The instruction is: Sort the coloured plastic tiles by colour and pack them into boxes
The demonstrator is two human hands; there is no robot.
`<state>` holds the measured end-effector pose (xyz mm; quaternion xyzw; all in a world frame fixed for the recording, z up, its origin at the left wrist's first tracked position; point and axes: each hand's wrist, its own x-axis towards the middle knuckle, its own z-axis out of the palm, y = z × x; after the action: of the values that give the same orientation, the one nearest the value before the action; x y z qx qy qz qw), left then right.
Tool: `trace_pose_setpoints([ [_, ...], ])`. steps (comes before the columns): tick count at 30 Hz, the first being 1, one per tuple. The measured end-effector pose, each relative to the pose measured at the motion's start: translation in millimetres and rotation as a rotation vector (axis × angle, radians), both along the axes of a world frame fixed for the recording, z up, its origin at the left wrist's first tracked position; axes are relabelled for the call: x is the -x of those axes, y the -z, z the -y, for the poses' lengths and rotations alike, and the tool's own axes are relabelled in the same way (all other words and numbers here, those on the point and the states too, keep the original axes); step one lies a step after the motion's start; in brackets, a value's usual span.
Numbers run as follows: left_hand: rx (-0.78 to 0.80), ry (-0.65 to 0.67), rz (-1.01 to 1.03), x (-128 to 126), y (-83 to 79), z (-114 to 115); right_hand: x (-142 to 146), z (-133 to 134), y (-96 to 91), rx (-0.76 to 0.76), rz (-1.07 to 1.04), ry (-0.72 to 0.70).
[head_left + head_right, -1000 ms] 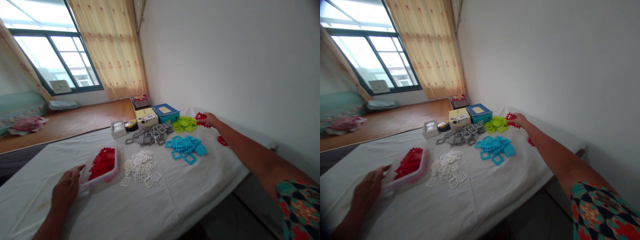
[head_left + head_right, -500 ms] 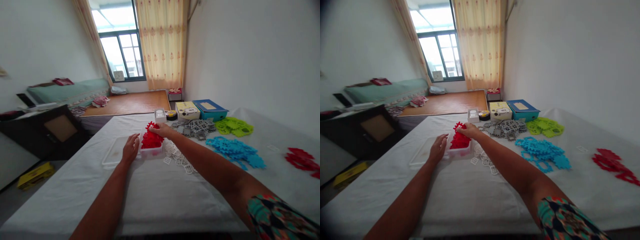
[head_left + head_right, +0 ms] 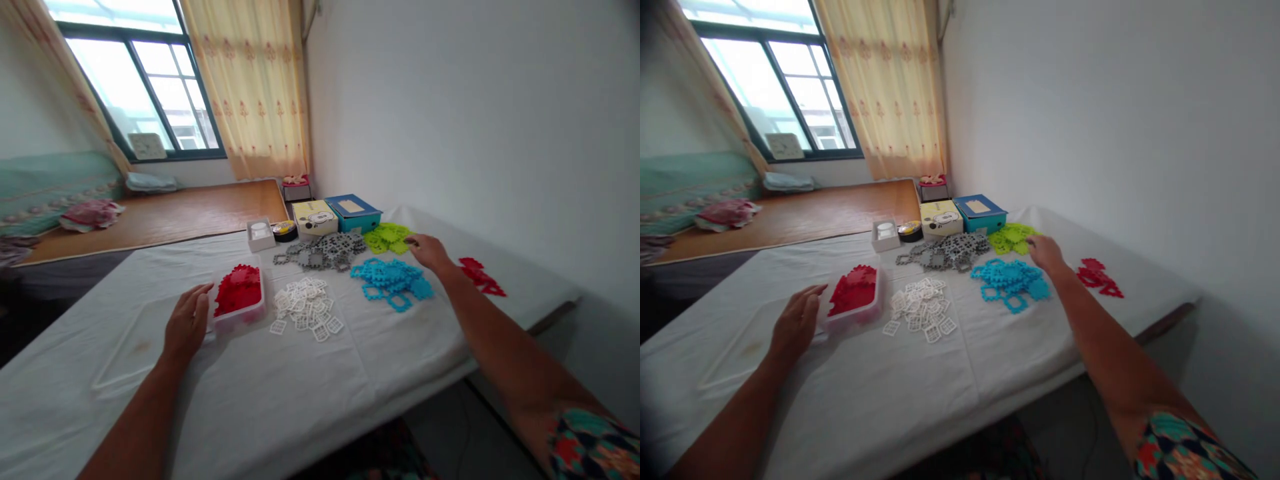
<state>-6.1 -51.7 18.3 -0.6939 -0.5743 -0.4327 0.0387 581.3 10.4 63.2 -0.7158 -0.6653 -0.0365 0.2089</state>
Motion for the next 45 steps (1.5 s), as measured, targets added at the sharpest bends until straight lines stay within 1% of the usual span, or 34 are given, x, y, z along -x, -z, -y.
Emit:
trace_pose_setpoints([
  [1, 0.007, -0.006, -0.004, 0, -0.1, -1, -29, 3, 9.3, 0.088, 0.073, 0.111],
  [2, 0.013, -0.011, -0.006, 0, -0.2, -1, -51, 6, 19.0, 0.154, 0.136, 0.173],
  [4, 0.016, -0.023, -0.006, 0, -0.4, -1, -78, 12, 36.3, 0.238, 0.211, 0.218],
  [6, 0.008, -0.037, -0.001, -2, -0.6, -1, -87, 15, 46.8, 0.251, 0.237, 0.209],
  [7, 0.004, -0.046, -0.001, -2, -0.9, 0, -88, 16, 48.5, 0.248, 0.242, 0.208],
  [9, 0.004, -0.068, -0.006, -5, -1.8, 2, -86, 13, 44.7, 0.242, 0.262, 0.216],
  [11, 0.011, -0.081, -0.010, -7, -2.9, 3, -74, 6, 33.1, 0.194, 0.261, 0.225],
  [12, 0.014, -0.083, -0.012, -7, -3.3, 3, -63, 3, 25.7, 0.133, 0.233, 0.213],
  [13, 0.015, -0.083, -0.012, -8, -3.7, 3, -46, 1, 18.2, 0.053, 0.177, 0.171],
  [14, 0.013, -0.079, -0.011, -8, -3.8, 3, -24, 0, 11.5, -0.033, 0.093, 0.091],
  [15, 0.011, -0.074, -0.010, -8, -3.8, 3, 3, 1, 6.0, -0.115, -0.013, -0.026],
  [16, 0.009, -0.070, -0.010, -7, -3.6, 2, 34, 4, 2.5, -0.153, -0.130, -0.187],
  [17, 0.009, -0.067, -0.011, -6, -3.2, 2, 67, 8, 0.9, -0.137, -0.231, -0.352],
  [18, 0.013, -0.064, -0.013, -4, -2.7, 2, 99, 14, 1.1, -0.113, -0.304, -0.489],
  [20, 0.026, -0.056, -0.023, -1, -1.5, 2, 152, 25, 5.0, -0.073, -0.366, -0.687],
  [21, 0.033, -0.052, -0.026, 1, -1.0, 2, 168, 30, 7.2, -0.100, -0.336, -0.760],
  [22, 0.040, -0.050, -0.027, 2, -0.5, 1, 175, 33, 8.9, -0.141, -0.292, -0.799],
  [23, 0.049, -0.050, -0.026, 4, -0.2, 1, 174, 35, 9.9, -0.198, -0.237, -0.804],
  [24, 0.057, -0.052, -0.025, 5, 0.1, 0, 162, 35, 10.1, -0.258, -0.186, -0.772],
  [25, 0.066, -0.054, -0.025, 6, 0.4, 0, 142, 35, 10.3, -0.304, -0.143, -0.706],
  [26, 0.074, -0.056, -0.024, 7, 0.7, -1, 115, 35, 10.8, -0.332, -0.107, -0.612],
  [28, 0.085, -0.057, -0.027, 8, 1.4, -3, 46, 35, 15.8, -0.318, -0.030, -0.378],
  [30, 0.087, -0.062, -0.032, 9, 2.5, -5, -29, 39, 28.1, -0.217, 0.075, -0.111],
  [32, 0.088, -0.064, -0.044, 10, 3.5, -6, -94, 45, 46.2, -0.057, 0.127, 0.160],
  [33, 0.086, -0.066, -0.049, 10, 3.8, -6, -120, 48, 56.0, 0.029, 0.126, 0.240],
  [34, 0.085, -0.069, -0.049, 10, 3.9, -6, -140, 49, 65.2, 0.096, 0.115, 0.282],
  [36, 0.086, -0.074, -0.041, 9, 3.3, -6, -166, 49, 79.5, 0.168, 0.087, 0.281],
  [38, 0.098, -0.086, -0.032, 7, 2.0, -4, -178, 45, 86.5, 0.167, 0.078, 0.261],
  [42, 0.119, -0.106, -0.035, 5, -0.1, -3, -182, 35, 85.7, 0.135, 0.117, 0.322],
  [45, 0.121, -0.106, -0.031, 6, -0.3, -4, -182, 30, 84.5, 0.095, 0.124, 0.314],
])
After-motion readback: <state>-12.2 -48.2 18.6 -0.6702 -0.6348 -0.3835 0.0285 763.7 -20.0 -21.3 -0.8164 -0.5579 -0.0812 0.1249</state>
